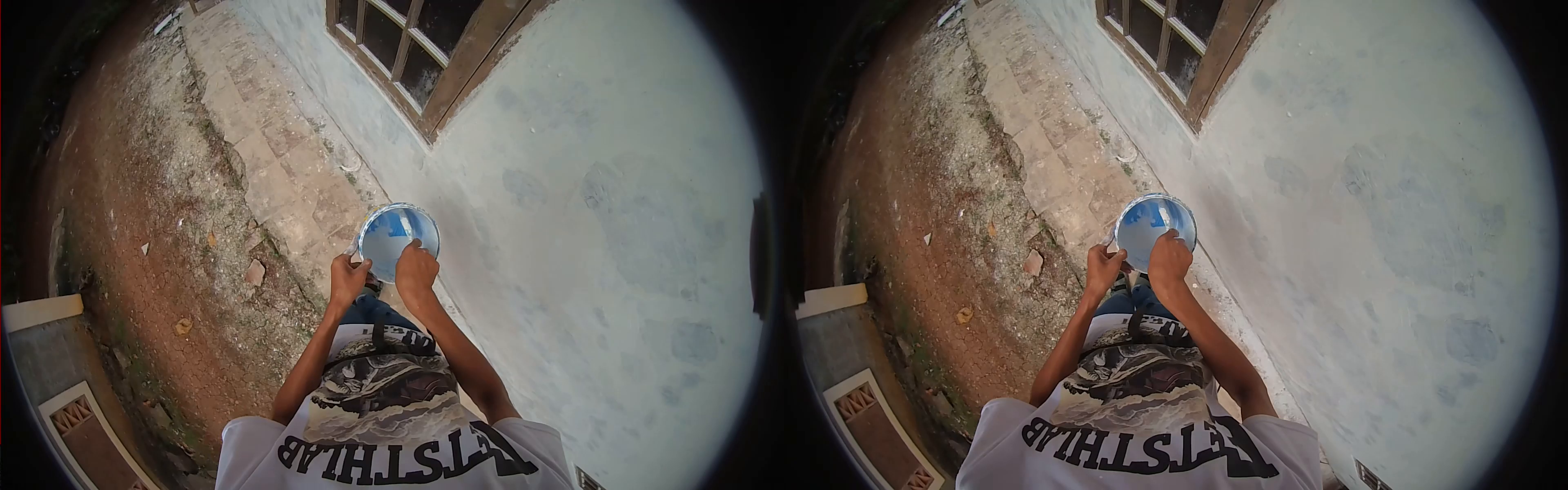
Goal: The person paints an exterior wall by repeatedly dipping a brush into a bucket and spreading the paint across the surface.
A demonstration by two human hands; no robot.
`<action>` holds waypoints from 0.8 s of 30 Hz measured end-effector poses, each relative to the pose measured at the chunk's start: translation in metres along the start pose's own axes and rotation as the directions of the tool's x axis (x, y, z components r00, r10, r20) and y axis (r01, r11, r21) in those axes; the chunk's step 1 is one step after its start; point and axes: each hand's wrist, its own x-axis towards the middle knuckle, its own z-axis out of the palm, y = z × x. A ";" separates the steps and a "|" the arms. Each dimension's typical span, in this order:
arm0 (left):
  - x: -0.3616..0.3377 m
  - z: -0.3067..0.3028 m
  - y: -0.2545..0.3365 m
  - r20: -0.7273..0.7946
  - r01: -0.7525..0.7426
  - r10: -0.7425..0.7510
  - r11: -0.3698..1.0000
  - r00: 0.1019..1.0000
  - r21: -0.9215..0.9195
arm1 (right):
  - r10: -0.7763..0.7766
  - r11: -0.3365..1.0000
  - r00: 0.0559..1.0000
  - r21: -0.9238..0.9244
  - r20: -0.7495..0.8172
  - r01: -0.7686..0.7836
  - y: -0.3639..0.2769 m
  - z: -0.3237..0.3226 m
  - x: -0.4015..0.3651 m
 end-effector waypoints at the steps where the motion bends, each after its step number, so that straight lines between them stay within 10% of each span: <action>1: 0.002 0.001 0.000 -0.015 -0.009 0.009 1.000 1.000 -0.004 | -0.017 1.000 1.000 0.003 -0.004 0.017 -0.003 0.001 0.007; 12: 0.018 -0.030 0.002 -0.171 -0.052 0.062 0.997 0.983 0.061 | -0.640 0.768 0.751 0.143 0.159 0.624 -0.019 0.013 0.030; 24: 0.048 -0.072 0.026 -0.194 -0.004 0.026 0.993 0.981 0.114 | -0.394 0.918 0.919 0.037 -0.025 0.395 -0.071 0.027 0.061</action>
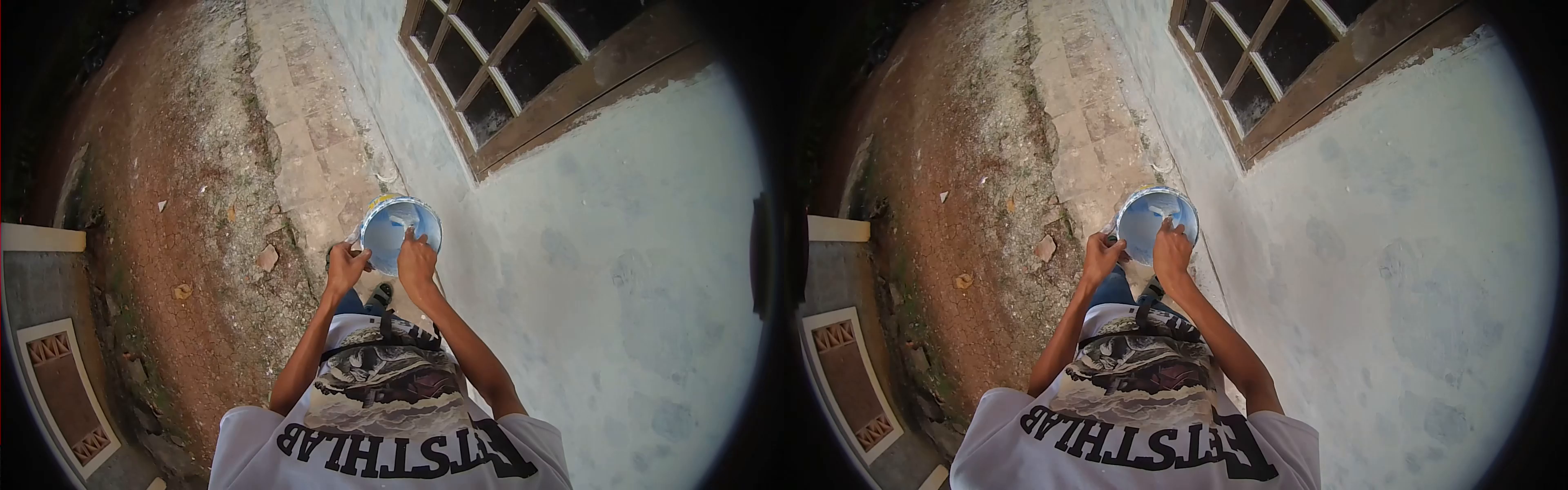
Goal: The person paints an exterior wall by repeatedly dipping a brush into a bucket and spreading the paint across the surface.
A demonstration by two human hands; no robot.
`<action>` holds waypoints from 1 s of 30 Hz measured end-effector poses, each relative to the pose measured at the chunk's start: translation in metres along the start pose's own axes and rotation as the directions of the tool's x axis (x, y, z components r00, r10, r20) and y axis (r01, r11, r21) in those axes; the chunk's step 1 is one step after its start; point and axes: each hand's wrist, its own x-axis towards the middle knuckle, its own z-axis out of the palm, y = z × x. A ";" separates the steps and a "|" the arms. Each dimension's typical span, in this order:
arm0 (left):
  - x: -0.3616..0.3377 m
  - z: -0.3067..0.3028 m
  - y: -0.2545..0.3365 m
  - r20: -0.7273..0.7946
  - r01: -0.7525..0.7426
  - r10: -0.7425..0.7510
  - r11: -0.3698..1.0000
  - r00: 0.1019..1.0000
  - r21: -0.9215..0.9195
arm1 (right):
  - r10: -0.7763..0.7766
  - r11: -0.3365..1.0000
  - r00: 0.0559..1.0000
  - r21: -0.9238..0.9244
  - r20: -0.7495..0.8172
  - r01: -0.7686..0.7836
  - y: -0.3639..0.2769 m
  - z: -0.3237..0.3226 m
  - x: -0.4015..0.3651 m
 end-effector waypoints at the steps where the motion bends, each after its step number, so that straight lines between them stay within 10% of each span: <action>1: 0.006 -0.003 0.002 0.024 -0.027 0.027 0.999 0.999 -0.034 | 0.002 1.000 1.000 0.001 -0.004 -0.002 -0.006 0.002 0.005; 9: 0.073 -0.037 -0.005 0.125 -0.036 0.044 0.997 0.991 -0.070 | -0.036 0.998 0.965 0.063 0.260 0.020 -0.040 0.014 0.036; 19: 0.132 -0.084 0.014 0.088 0.049 -0.032 0.979 0.996 -0.198 | 0.133 0.746 0.990 0.654 0.039 -0.126 -0.050 -0.017 0.039; 30: 0.158 -0.112 0.022 0.082 0.091 -0.073 0.966 0.994 -0.241 | 0.043 0.862 0.998 0.507 -0.041 -0.016 -0.050 0.044 0.034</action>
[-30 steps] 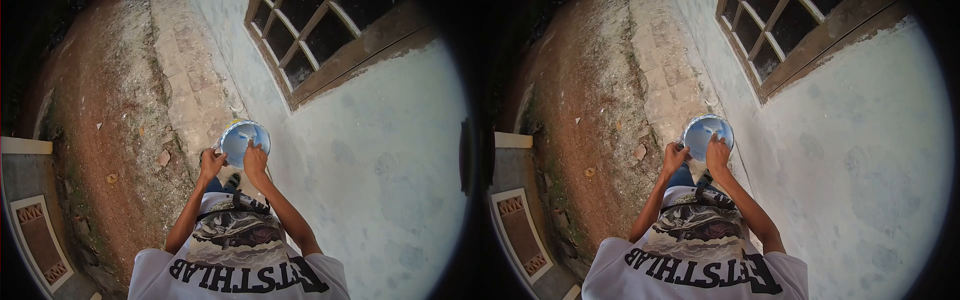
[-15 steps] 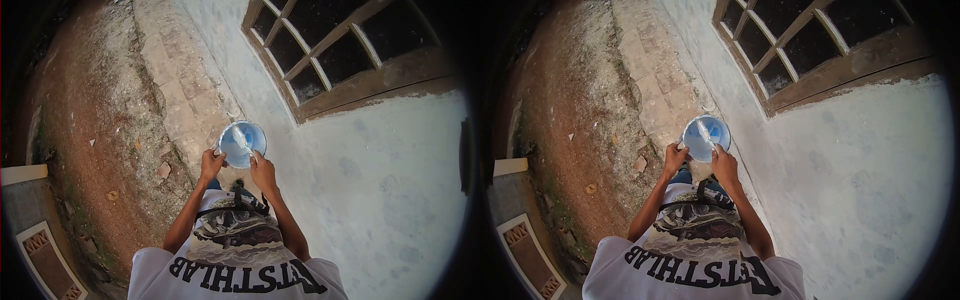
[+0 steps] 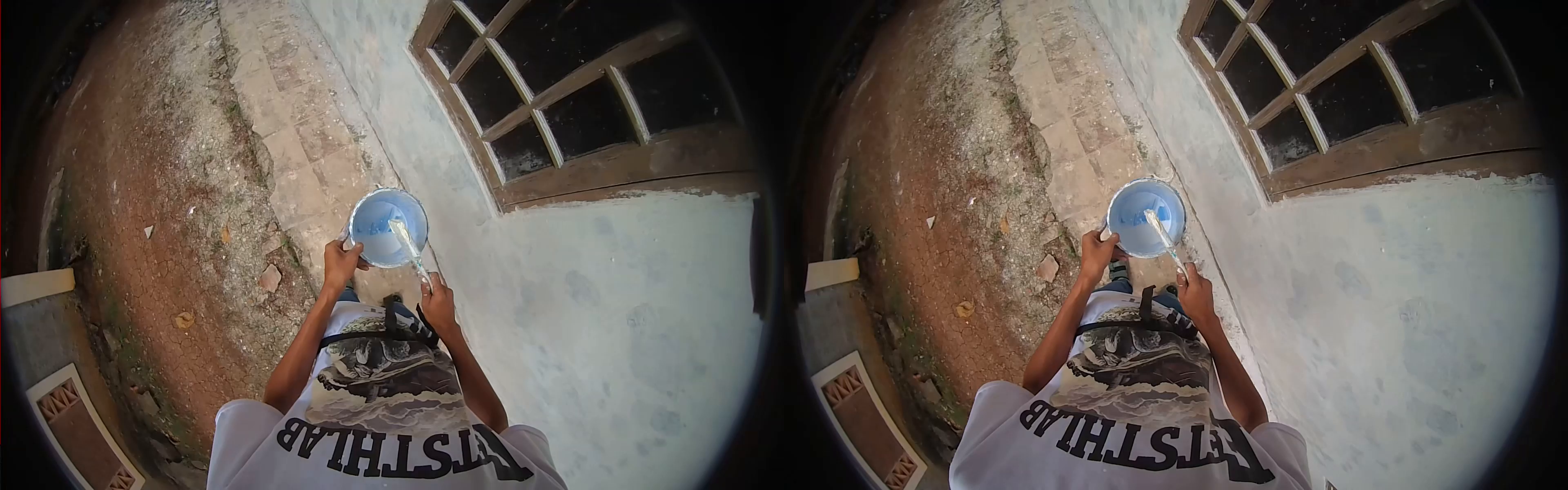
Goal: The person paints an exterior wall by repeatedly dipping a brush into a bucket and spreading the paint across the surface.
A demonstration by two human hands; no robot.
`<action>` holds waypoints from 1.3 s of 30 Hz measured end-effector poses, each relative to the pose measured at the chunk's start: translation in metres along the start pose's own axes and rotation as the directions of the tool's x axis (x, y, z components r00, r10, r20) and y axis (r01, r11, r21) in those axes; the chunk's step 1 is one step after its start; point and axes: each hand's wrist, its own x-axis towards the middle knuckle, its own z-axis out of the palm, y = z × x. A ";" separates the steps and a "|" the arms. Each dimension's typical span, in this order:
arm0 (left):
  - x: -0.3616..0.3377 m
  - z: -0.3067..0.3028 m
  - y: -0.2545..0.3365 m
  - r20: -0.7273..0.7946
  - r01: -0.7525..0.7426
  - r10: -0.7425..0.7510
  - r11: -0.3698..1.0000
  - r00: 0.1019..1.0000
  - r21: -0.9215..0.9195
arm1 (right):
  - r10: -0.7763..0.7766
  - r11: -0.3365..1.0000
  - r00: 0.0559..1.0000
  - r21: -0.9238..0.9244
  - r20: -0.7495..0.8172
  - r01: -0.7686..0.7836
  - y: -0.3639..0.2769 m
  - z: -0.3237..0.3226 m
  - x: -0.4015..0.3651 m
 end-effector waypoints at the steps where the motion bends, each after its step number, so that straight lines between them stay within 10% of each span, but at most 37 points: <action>1: -0.001 0.000 0.003 0.013 -0.005 0.005 1.000 1.000 -0.004 | 0.002 1.000 1.000 -0.001 -0.004 -0.002 -0.001 0.000 0.002; 6: 0.002 -0.003 0.002 0.036 -0.025 0.024 0.999 0.999 0.031 | 0.212 0.973 0.974 0.081 0.074 -0.218 -0.012 -0.008 0.003; 22: -0.001 0.008 0.004 0.048 -0.054 0.052 0.998 0.997 0.045 | 0.092 0.982 0.995 0.170 -0.028 -0.086 0.009 0.005 0.001; 24: 0.002 0.008 0.003 0.057 -0.053 0.051 0.998 0.997 0.040 | 0.525 0.538 0.793 0.602 0.308 -0.590 0.004 0.001 0.005; 27: 0.003 0.007 0.000 0.076 -0.006 0.005 1.000 0.997 0.015 | 0.534 0.197 0.672 0.698 0.513 -0.689 -0.011 -0.015 0.010; 31: -0.001 0.011 0.000 0.064 -0.050 0.047 0.997 0.997 0.054 | 0.482 0.079 0.655 0.716 0.581 -0.694 -0.017 -0.032 0.012; 34: -0.002 0.012 0.001 0.068 -0.046 0.041 0.997 0.997 0.061 | 0.387 0.084 0.664 0.693 0.640 -0.716 -0.023 -0.041 0.013; 37: -0.002 0.009 -0.003 0.056 -0.031 0.027 0.997 0.998 0.067 | 0.502 0.483 0.764 0.602 0.405 -0.636 -0.025 -0.035 0.007; 39: -0.002 0.009 -0.004 0.053 -0.028 0.025 0.997 0.998 0.067 | 0.078 0.991 0.996 0.108 -0.031 -0.074 -0.015 -0.026 0.000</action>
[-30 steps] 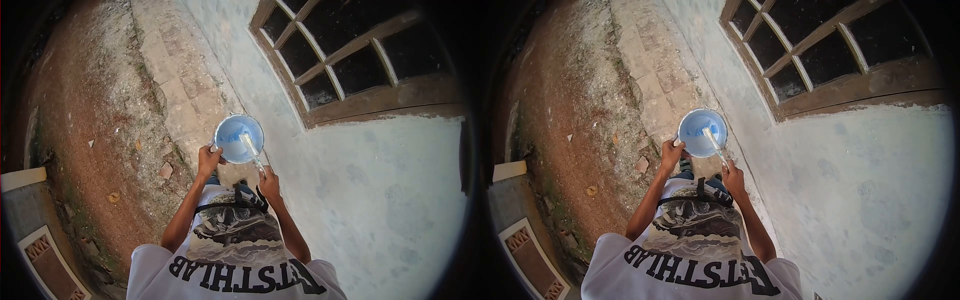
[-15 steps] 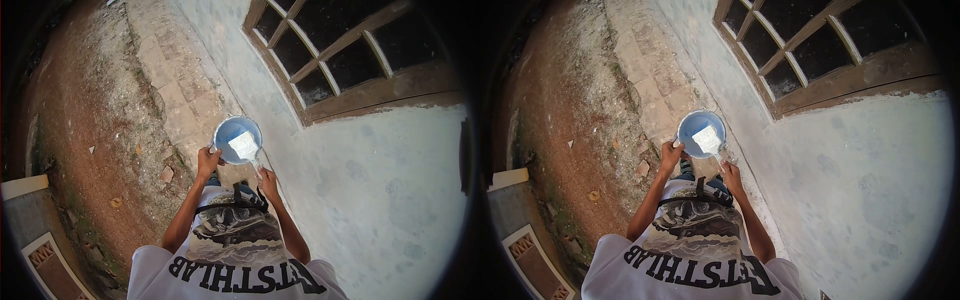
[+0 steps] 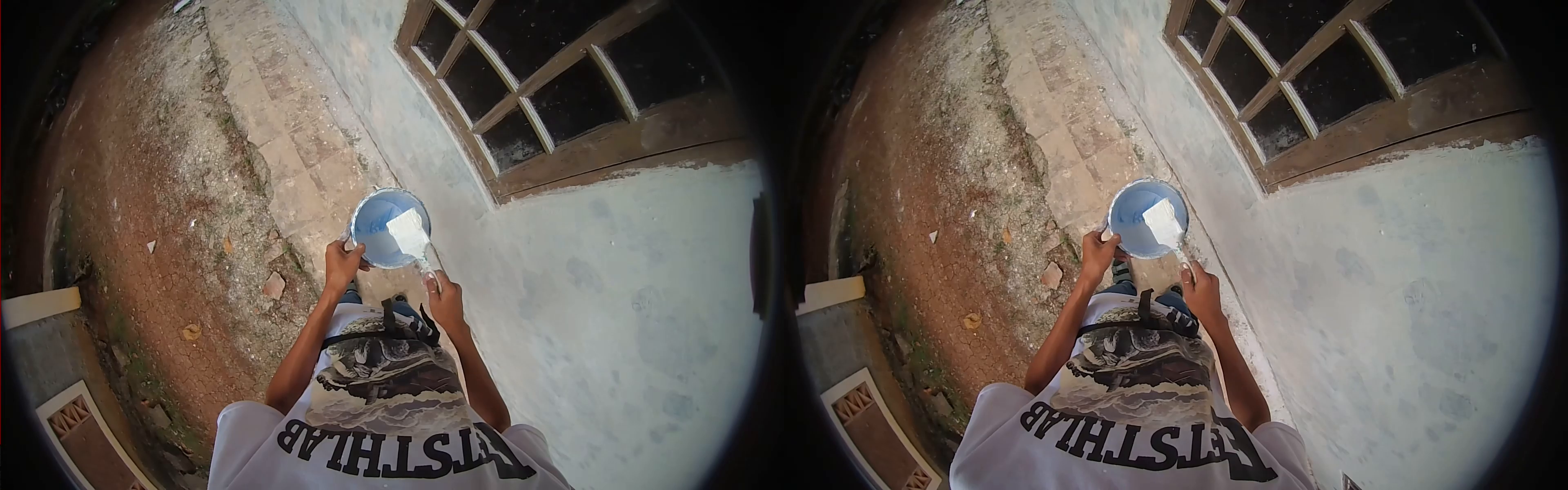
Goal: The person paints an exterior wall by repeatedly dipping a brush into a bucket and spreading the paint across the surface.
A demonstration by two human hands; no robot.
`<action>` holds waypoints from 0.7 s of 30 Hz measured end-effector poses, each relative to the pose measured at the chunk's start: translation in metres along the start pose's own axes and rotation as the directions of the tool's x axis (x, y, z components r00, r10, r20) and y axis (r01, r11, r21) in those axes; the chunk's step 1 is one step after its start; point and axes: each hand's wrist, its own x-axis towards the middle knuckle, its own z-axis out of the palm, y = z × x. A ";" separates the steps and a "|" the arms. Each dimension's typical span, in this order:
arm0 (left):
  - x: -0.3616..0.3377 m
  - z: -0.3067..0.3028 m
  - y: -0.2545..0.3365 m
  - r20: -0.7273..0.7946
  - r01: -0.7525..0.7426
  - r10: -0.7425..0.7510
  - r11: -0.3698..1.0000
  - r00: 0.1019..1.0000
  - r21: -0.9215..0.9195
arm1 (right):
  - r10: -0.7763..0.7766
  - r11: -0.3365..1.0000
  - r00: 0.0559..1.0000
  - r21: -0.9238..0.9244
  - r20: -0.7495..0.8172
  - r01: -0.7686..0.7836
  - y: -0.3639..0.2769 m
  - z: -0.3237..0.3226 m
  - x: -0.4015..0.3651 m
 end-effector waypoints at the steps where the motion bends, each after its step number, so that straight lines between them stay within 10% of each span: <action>1: 0.000 0.000 0.001 0.009 0.008 -0.008 1.000 1.000 -0.029 | 0.000 1.000 1.000 -0.002 0.000 0.000 0.005 0.001 -0.001; 3: -0.003 0.001 0.003 0.018 0.016 -0.015 0.998 1.000 -0.057 | -0.115 0.940 0.990 -0.313 0.083 0.136 0.011 0.002 -0.003; 21: -0.003 -0.002 -0.001 0.054 0.008 -0.007 0.999 0.999 -0.034 | -0.121 0.976 0.993 -0.184 -0.012 0.117 0.030 0.014 -0.015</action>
